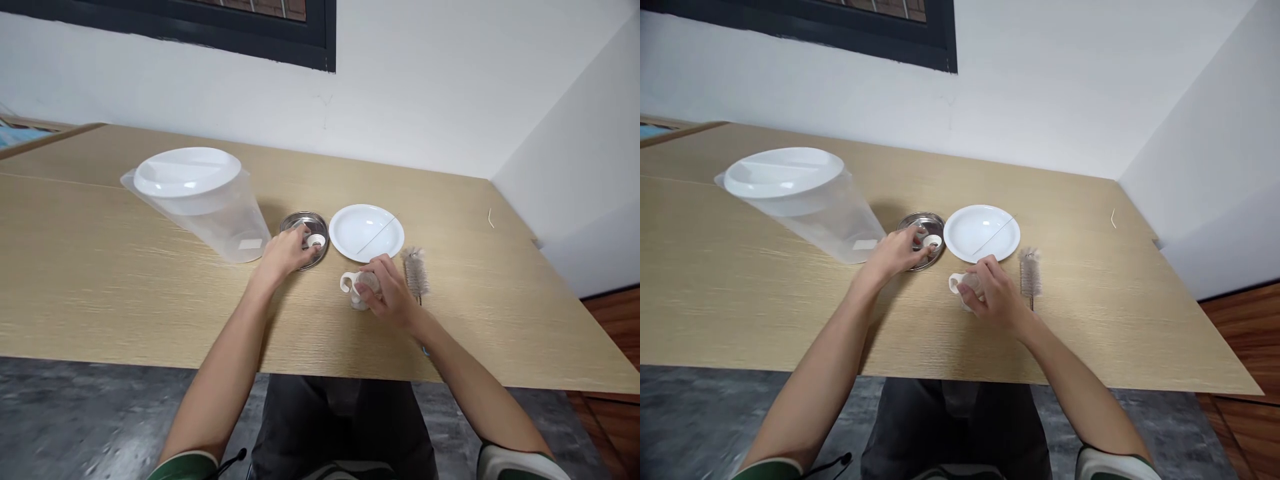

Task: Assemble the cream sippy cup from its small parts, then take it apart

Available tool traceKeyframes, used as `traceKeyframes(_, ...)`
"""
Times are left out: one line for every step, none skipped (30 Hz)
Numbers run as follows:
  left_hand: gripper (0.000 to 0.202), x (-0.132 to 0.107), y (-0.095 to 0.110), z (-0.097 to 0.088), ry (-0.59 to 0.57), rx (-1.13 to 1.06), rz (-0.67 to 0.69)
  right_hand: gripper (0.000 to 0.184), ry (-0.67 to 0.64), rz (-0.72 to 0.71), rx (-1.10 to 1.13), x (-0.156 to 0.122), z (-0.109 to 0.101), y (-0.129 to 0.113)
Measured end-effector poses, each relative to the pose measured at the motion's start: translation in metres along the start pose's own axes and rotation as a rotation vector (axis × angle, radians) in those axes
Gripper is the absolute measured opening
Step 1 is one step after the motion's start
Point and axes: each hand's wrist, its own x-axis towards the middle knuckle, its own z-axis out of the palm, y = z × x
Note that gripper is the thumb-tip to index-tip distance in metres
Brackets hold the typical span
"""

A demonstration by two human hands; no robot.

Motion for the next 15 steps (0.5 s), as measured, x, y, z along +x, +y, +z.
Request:
traceKeyframes(0.045,-0.0006,0.0010,-0.0001,-0.022,-0.004,-0.011,0.019,-0.001,0.003,0.001,0.0000,0.0001,-0.0001)
traceKeyframes(0.044,-0.0012,0.0018,0.0001,-0.038,-0.007,-0.008,0.019,-0.001,0.006,0.001,-0.0001,0.0001,-0.0001)
traceKeyframes(0.042,-0.0016,0.0025,0.0005,-0.050,-0.010,0.005,0.019,-0.004,0.011,0.001,-0.0002,0.0001,0.0000)
traceKeyframes(0.040,-0.0019,0.0030,0.0009,-0.057,-0.015,0.022,0.019,-0.010,0.015,0.002,-0.0004,0.0000,0.0002)
traceKeyframes(0.038,-0.0022,0.0033,0.0013,-0.059,-0.023,0.039,0.018,-0.014,0.018,0.002,-0.0007,-0.0001,0.0005)
traceKeyframes(0.036,-0.0025,0.0035,0.0015,-0.059,-0.029,0.051,0.018,-0.019,0.019,0.003,-0.0009,-0.0002,0.0010)
traceKeyframes(0.035,-0.0027,0.0036,0.0015,-0.056,-0.032,0.057,0.018,-0.024,0.020,0.003,-0.0012,-0.0005,0.0015)
traceKeyframes(0.036,-0.0030,0.0035,0.0014,-0.050,-0.036,0.057,0.018,-0.029,0.019,0.004,-0.0015,-0.0007,0.0021)
traceKeyframes(0.037,-0.0033,0.0033,0.0011,-0.044,-0.042,0.056,0.018,-0.033,0.019,0.004,-0.0018,-0.0010,0.0027)
traceKeyframes(0.039,-0.0035,0.0029,0.0007,-0.040,-0.051,0.054,0.019,-0.033,0.020,0.005,-0.0021,-0.0013,0.0033)
traceKeyframes(0.042,-0.0037,0.0021,0.0001,-0.036,-0.065,0.052,0.019,-0.035,0.025,0.005,-0.0025,-0.0016,0.0040)
traceKeyframes(0.045,-0.0038,0.0011,-0.0005,-0.028,-0.083,0.049,0.019,-0.036,0.032,0.003,-0.0028,-0.0018,0.0047)
traceKeyframes(0.047,-0.0038,-0.0002,-0.0012,-0.015,-0.105,0.050,0.019,-0.035,0.038,0.000,-0.0031,-0.0019,0.0053)
traceKeyframes(0.047,-0.0036,-0.0017,-0.0019,0.004,-0.130,0.055,0.019,-0.032,0.041,-0.002,-0.0034,-0.0020,0.0060)
traceKeyframes(0.047,-0.0034,-0.0032,-0.0025,0.031,-0.160,0.064,0.019,-0.030,0.041,-0.003,-0.0036,-0.0020,0.0066)
